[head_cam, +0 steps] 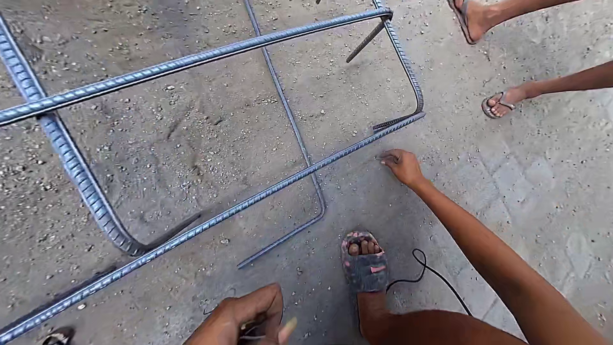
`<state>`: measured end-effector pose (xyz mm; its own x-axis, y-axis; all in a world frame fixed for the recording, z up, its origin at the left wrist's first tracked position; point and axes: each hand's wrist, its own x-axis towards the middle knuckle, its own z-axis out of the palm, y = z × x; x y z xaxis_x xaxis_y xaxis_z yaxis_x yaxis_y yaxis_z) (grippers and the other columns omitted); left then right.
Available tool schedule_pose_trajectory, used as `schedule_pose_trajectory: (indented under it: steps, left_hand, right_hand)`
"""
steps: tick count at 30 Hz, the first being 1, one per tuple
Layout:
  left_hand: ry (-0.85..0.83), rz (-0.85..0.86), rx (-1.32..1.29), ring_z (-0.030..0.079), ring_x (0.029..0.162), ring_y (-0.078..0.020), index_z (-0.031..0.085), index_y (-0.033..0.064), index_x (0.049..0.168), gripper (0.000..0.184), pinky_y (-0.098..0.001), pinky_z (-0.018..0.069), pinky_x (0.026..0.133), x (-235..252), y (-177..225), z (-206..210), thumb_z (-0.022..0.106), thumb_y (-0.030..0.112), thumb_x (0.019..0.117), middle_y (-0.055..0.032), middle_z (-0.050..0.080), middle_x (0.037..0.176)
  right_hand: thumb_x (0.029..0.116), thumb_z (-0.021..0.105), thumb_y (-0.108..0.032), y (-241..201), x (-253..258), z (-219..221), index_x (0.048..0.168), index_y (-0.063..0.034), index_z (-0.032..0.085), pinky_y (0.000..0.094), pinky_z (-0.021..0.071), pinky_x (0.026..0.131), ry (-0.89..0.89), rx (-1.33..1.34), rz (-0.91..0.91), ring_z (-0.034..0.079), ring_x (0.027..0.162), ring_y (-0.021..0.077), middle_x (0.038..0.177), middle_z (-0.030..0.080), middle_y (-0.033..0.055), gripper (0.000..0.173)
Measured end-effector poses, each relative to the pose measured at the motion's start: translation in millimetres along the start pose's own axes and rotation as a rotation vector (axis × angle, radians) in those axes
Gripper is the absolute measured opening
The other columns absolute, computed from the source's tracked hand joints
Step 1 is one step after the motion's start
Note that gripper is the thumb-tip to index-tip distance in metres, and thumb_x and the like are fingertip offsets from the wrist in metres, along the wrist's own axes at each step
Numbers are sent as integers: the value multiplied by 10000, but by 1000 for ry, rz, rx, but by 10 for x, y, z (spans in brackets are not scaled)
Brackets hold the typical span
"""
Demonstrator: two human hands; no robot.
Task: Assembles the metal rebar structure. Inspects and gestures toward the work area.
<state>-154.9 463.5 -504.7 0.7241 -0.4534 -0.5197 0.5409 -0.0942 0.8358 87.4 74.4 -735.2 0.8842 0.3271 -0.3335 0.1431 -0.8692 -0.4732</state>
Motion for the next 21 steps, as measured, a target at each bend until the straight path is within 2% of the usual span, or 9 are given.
schedule_pose_trajectory:
  steps: [2,3,6,10,12,14,15,19,21]
  left_hand:
    - [101,-129,413,494,537,-186,597,3,895,257,-363,389,505,292,79,29,581,216,1037,-66,504,632]
    - [144,-156,596,547,559,-272,599,-9,933,280,-442,427,519,455,66,55,553,241,1050,-110,530,641]
    - [402,35,1076,643,525,-333,618,8,908,284,-468,500,446,1029,-252,143,542,262,1009,-122,561,611]
    - [491,-38,1121,729,780,-421,656,-56,1062,276,-533,567,631,1869,-454,195,535,192,1059,-234,695,844]
    - [458,-121,1103,728,861,-442,649,-69,1124,298,-547,565,689,2185,-516,266,504,186,1073,-263,706,928]
    - [390,-243,1114,717,933,-447,613,-73,1225,310,-549,558,743,2373,-543,302,441,145,1087,-272,702,1008]
    - [371,-292,1131,715,951,-448,588,-77,1277,318,-548,557,756,2437,-540,303,418,111,1084,-275,700,1035]
    - [390,-331,1213,716,936,-442,583,-89,1274,309,-528,558,744,2582,-547,306,417,70,1069,-281,695,1034]
    - [378,-330,1244,717,935,-440,593,-85,1257,304,-521,558,738,2577,-571,301,421,86,1074,-275,697,1026]
  right_hand:
    - [931,760,-143,33,6,54,1049,-99,788,543,540,694,49,50,-28,645,719,281,915,712,133,130]
    - [927,760,-126,48,14,85,1011,-77,787,541,555,726,72,64,-55,673,761,289,915,718,137,102]
    - [955,709,-108,124,23,153,1006,-58,774,544,569,761,89,-2,-180,707,828,311,909,723,140,96]
    - [993,647,-140,144,69,142,1041,-42,730,535,583,761,47,-54,-191,701,877,330,970,686,167,138]
    - [1035,560,-116,96,34,79,1076,8,662,446,547,754,47,215,-40,620,846,263,1003,602,157,166]
    - [1090,414,-180,27,-22,23,1085,-65,570,273,453,671,73,608,162,514,740,95,922,549,30,194]
    - [1100,368,-193,32,-13,1,1096,-97,546,238,478,688,88,800,211,532,737,51,904,565,-13,201]
    - [1087,308,-102,98,70,-42,1065,-144,516,260,532,730,190,1254,317,583,703,68,767,556,-53,213]
    - [1074,300,-76,113,87,-34,1143,-128,558,255,546,737,179,1325,328,606,717,70,790,592,-48,272]
